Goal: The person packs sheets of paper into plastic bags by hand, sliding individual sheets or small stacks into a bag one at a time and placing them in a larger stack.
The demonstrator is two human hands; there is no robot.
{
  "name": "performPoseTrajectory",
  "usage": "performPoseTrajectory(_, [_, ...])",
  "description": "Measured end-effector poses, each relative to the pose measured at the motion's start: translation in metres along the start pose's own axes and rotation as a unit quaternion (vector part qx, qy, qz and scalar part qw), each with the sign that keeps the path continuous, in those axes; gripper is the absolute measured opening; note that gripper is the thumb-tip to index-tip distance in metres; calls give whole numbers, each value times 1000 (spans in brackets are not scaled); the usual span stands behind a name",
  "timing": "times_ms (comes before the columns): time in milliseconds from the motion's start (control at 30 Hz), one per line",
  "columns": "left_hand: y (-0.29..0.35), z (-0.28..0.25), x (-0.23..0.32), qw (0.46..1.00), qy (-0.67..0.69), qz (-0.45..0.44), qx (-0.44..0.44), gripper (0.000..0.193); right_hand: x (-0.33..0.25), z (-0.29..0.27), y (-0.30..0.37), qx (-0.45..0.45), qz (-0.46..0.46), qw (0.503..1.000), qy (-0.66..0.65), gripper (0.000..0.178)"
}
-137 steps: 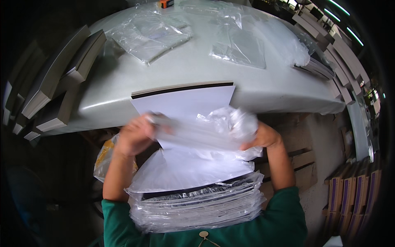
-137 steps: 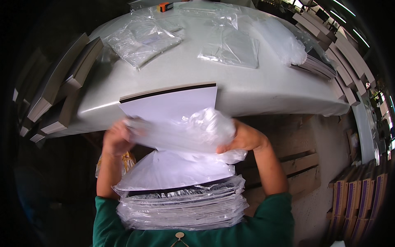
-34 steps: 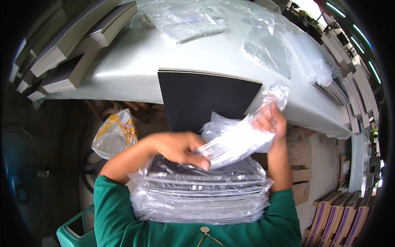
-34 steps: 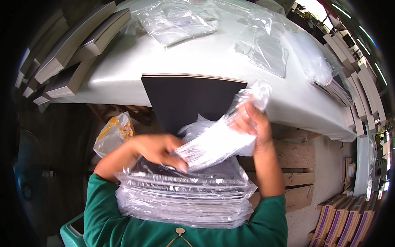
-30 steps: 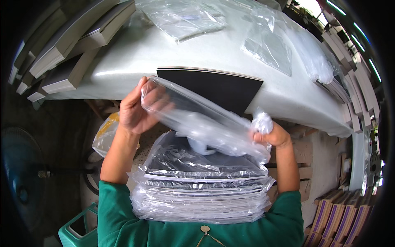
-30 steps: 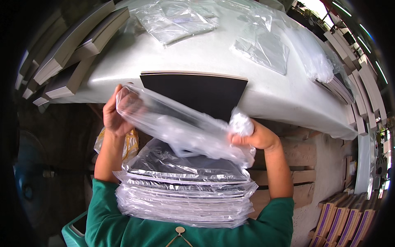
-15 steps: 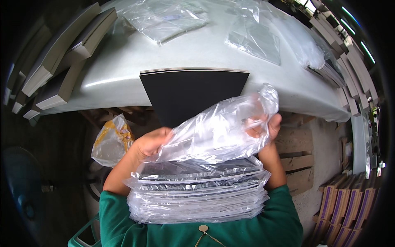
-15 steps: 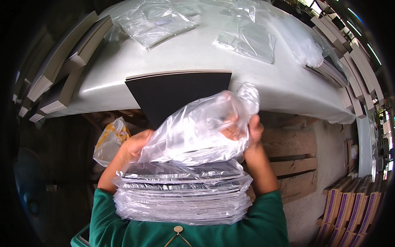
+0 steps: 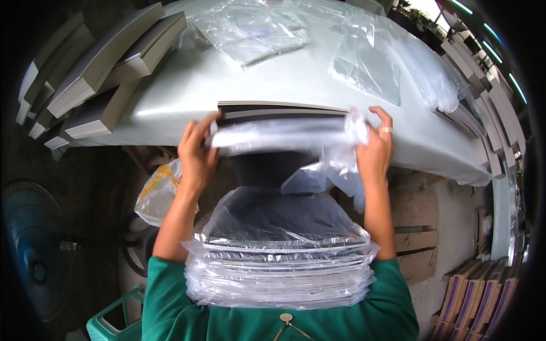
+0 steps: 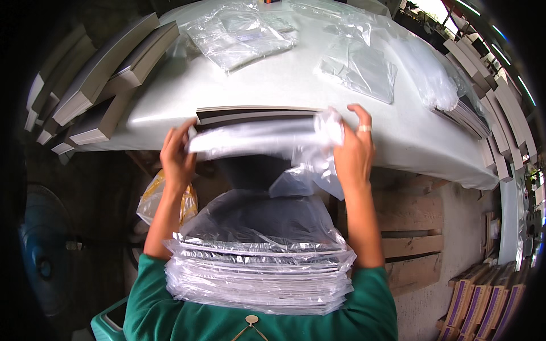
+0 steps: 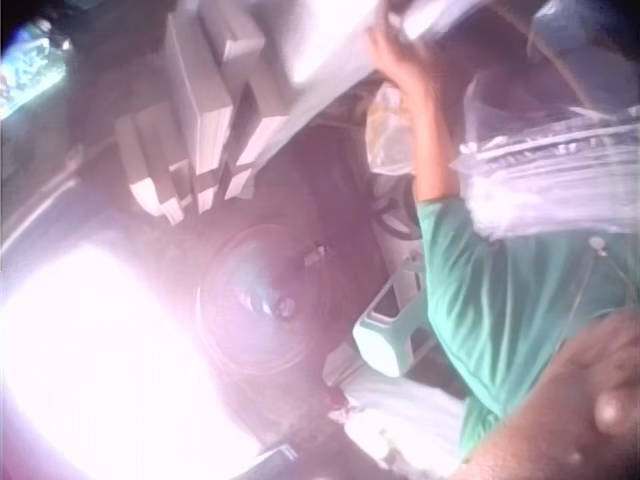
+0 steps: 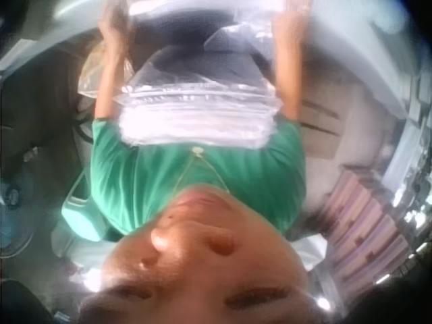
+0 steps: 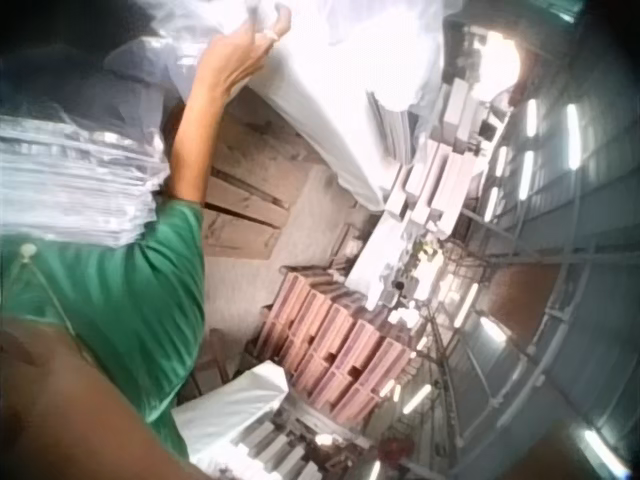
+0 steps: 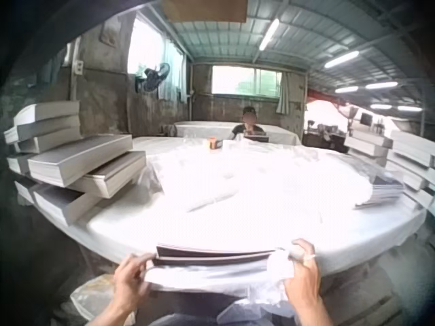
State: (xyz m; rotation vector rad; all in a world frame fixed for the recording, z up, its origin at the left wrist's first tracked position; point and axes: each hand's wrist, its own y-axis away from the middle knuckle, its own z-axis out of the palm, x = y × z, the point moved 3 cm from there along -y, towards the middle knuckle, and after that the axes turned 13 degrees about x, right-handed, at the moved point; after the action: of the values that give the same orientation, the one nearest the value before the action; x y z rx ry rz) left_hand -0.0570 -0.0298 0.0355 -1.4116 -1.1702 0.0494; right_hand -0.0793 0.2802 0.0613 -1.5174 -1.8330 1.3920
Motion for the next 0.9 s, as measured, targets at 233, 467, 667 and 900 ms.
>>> performPoseTrajectory(233, [34,-26,7,982,-17,174,78,37,5,-44,48,67,-169,978,-100,39])
performPoseTrajectory(467, [40,-6,-10,988,25,130,77,49,16,-31,63,115,-142,978,-102,34])
performPoseTrajectory(667, [35,-39,16,976,161,-52,-135,14,11,-50,83,122,-55,974,-185,14])
performPoseTrajectory(900, [54,-10,-5,630,418,-591,-281,55,57,-20,115,-297,571,529,-553,45])
